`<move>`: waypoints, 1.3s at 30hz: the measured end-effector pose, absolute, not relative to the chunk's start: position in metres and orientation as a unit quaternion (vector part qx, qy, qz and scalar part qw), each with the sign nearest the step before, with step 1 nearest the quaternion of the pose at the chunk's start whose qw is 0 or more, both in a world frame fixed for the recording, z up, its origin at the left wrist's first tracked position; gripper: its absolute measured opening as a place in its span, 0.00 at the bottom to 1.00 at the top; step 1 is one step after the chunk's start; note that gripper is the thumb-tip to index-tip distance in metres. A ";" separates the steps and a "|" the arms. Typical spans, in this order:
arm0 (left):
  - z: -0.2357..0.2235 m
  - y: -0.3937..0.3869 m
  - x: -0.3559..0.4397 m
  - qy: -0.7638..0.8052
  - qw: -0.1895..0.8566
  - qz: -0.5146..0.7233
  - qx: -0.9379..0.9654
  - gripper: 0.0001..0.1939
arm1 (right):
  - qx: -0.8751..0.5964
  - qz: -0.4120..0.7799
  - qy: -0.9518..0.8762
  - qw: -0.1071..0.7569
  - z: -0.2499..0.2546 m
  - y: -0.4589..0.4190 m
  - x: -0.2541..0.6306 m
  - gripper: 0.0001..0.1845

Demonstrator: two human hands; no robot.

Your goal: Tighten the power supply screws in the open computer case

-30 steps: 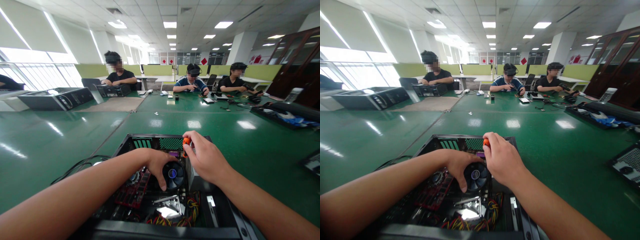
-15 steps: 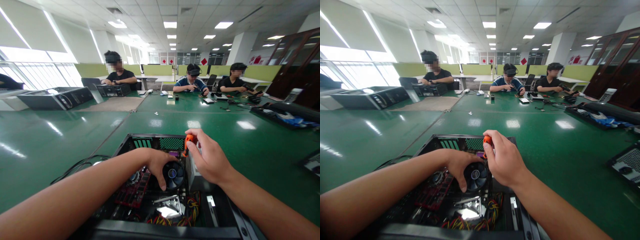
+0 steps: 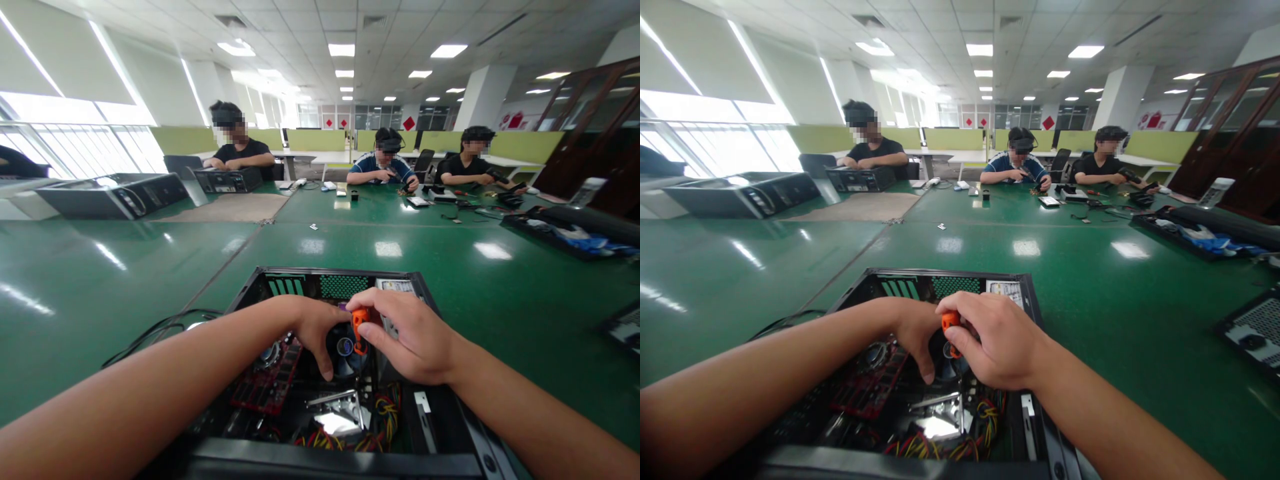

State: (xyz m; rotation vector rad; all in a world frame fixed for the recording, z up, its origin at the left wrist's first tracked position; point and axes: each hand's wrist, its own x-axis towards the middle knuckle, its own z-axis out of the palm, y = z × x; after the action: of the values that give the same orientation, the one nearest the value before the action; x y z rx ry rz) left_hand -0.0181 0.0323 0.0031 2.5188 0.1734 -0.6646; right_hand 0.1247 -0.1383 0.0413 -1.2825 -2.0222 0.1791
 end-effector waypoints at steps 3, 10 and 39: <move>0.003 0.033 -0.018 0.060 0.254 -0.243 0.934 0.59 | -0.497 0.074 -0.787 0.357 0.041 -0.139 0.124 0.14; 0.003 0.032 -0.018 0.055 0.275 -0.246 0.928 0.56 | -0.495 0.079 -0.791 0.351 0.042 -0.139 0.125 0.14; 0.010 0.029 -0.018 0.067 0.259 -0.255 0.929 0.54 | -0.510 -0.007 -0.748 0.425 0.038 -0.137 0.129 0.16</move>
State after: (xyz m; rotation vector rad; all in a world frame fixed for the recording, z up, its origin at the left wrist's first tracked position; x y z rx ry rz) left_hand -0.0179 0.0293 0.0096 2.5183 0.1823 -0.6909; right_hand 0.1294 -0.1368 0.0383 -1.2742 -1.8697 -0.0183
